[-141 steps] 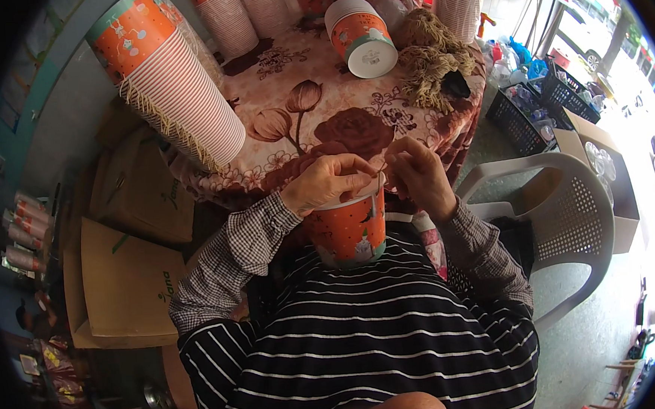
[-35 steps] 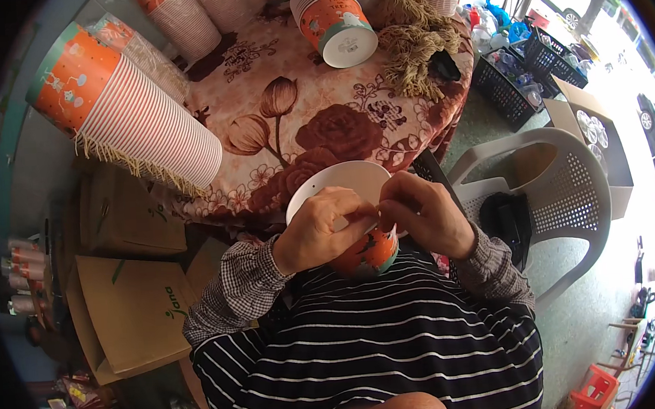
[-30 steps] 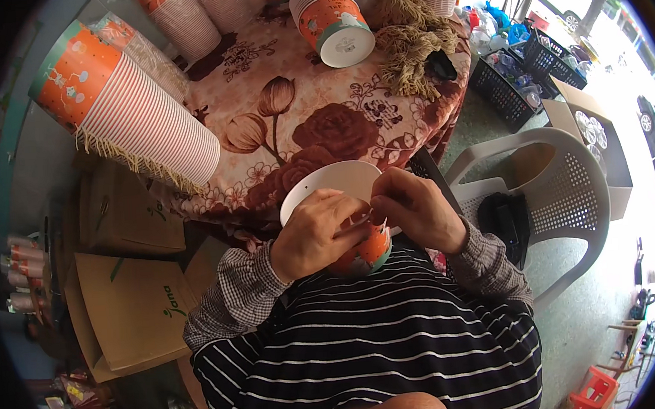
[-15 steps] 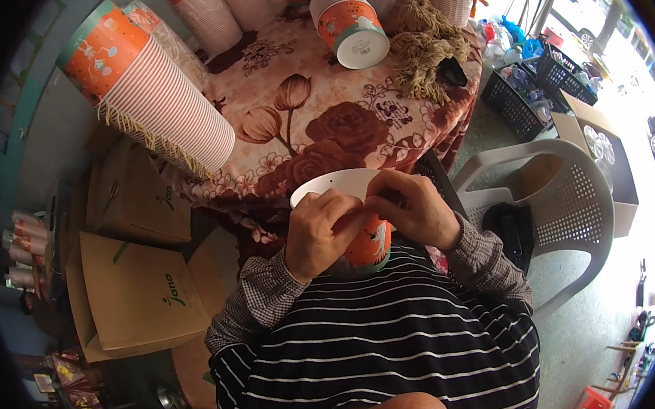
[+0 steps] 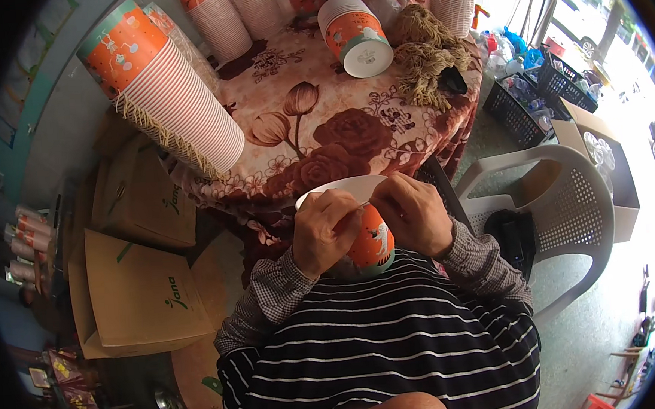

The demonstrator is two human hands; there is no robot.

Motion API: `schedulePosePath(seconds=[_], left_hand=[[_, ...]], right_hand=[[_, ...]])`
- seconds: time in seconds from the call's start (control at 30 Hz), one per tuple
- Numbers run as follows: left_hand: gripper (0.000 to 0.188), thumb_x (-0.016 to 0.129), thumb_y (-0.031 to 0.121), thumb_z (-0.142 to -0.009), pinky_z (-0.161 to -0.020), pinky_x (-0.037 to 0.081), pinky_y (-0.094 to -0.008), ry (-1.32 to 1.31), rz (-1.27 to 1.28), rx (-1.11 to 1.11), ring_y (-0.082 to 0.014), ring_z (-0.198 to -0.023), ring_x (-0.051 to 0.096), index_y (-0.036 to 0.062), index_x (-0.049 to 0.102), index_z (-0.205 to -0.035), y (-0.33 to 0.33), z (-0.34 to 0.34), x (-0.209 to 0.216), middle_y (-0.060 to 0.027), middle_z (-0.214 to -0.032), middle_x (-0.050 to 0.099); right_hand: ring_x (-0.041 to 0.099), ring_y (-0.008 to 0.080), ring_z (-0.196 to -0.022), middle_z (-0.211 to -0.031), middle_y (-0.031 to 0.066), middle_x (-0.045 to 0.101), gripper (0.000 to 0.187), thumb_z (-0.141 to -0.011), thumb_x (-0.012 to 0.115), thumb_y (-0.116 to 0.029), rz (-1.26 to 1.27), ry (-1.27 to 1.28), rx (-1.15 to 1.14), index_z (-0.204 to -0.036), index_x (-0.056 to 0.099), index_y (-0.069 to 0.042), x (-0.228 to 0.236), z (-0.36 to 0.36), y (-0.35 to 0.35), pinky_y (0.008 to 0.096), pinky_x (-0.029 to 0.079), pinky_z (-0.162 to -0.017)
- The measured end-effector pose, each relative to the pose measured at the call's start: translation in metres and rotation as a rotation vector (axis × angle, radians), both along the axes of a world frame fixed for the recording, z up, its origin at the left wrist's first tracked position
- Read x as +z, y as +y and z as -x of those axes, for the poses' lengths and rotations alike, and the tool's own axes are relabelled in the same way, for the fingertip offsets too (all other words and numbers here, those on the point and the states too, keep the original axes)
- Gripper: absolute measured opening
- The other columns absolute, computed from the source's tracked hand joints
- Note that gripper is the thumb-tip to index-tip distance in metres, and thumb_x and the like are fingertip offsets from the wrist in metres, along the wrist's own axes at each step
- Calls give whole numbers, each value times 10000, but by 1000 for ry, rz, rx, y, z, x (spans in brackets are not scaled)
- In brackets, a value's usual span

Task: Removing small pieces of adhesive tape or stickers from the edges of decorated paper buckets.

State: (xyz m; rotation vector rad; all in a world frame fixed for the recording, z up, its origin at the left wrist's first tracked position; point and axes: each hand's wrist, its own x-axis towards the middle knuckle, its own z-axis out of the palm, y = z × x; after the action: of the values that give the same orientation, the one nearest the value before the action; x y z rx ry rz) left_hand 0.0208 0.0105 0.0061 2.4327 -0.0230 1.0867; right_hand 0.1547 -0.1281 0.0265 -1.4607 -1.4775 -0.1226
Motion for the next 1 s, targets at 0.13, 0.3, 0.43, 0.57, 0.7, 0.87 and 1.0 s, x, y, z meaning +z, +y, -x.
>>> schedulePosePath(seconds=[0.13, 0.3, 0.43, 0.57, 0.7, 0.87, 1.0], left_hand=[[118, 696, 91, -788, -787, 430, -336, 27, 68, -17, -223, -808, 629, 71, 634, -887, 0, 0, 0, -49, -849, 652], [112, 681, 176, -850, -894, 377, -335, 169, 255, 36, -178, -813, 635, 82, 637, -892, 6, 11, -5, -22, -838, 667], [144, 681, 220, -869, -892, 379, -330, 139, 229, 39, -177, -786, 629, 82, 644, -880, 10, 10, -12, -11, -833, 669], [180, 643, 250, -907, -884, 386, -332, 89, 233, 58, -192, -742, 611, 71, 648, -890, 19, 18, -8, -21, -802, 660], [209, 606, 239, -945, -783, 395, -245, 93, 614, -129, -127, -750, 548, 35, 622, -898, 51, 28, 3, -8, -808, 587], [244, 541, 265, -980, -871, 387, -287, -126, 979, -610, -147, -870, 464, 52, 513, -863, 82, 26, -3, -17, -860, 503], [175, 522, 249, -984, -1060, 287, -385, -361, 1225, -1147, -159, -904, 442, 114, 484, -878, 124, 1, -70, 6, -823, 469]], right_hand=[[588, 305, -649, -735, 113, 536, 106, -811, 635, -17, -4, -56, -6, -854, 537, -23, -5, 1, 0, 377, 472, -546], [597, 303, -642, -740, 114, 546, 96, -823, 633, -42, 25, -80, 15, -855, 544, -27, 2, 6, 0, 380, 479, -548], [620, 306, -695, -794, 126, 602, 106, -822, 653, -36, 187, 37, 49, -913, 603, -15, 8, -3, -5, 337, 500, -601], [649, 206, -701, -827, 118, 638, 219, -848, 632, -35, 306, 231, 70, -1065, 612, -9, 28, -16, -19, 306, 514, -638], [653, 174, -759, -897, 115, 638, 290, -848, 670, -64, 358, 249, -17, -1127, 609, -15, 33, -43, -32, 287, 527, -696], [583, 126, -727, -841, 37, 612, 333, -850, 714, -130, 446, 367, 203, -1160, 628, -43, 19, -54, -26, 263, 499, -680], [574, 98, -817, -911, 37, 632, 432, -848, 741, -223, 466, 340, 596, -1202, 597, -20, 18, -39, -14, 263, 483, -737]])
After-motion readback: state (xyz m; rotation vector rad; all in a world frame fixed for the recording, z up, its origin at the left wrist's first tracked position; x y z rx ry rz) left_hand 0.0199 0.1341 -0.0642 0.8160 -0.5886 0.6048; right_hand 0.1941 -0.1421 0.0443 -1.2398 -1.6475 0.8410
